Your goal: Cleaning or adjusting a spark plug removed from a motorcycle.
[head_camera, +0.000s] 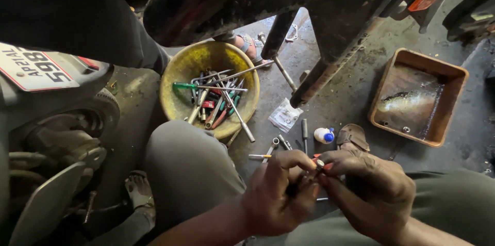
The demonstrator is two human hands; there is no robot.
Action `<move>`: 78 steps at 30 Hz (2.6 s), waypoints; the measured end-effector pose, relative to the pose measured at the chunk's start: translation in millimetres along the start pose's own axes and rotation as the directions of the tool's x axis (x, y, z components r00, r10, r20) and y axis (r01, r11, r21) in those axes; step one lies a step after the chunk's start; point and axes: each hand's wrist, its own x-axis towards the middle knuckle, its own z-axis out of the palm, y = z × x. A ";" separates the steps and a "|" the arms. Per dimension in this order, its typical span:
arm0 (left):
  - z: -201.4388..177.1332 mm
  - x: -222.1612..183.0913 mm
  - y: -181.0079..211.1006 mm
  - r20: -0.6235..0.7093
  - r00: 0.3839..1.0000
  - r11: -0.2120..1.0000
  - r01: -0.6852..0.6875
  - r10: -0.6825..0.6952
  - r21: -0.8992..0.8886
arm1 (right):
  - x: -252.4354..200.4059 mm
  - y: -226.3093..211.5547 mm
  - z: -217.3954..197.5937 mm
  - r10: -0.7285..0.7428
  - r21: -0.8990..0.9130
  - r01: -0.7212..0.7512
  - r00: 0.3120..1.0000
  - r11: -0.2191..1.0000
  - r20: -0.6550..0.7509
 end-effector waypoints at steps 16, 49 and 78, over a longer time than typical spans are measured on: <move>2.1 -5.2 -4.5 0.022 1.000 0.998 -0.012 0.013 -0.055 | 3.2 -3.4 -1.5 -0.061 -0.075 0.065 0.997 0.995 0.052; -22.3 10.3 15.7 0.008 1.000 0.978 0.018 -0.020 0.209 | 16.9 6.7 -15.3 0.013 -0.025 -0.008 0.979 1.000 0.206; -15.3 -2.9 7.2 -0.051 0.995 0.995 0.089 -0.086 0.046 | 2.8 1.3 6.6 -0.192 -0.303 0.226 0.972 0.926 0.138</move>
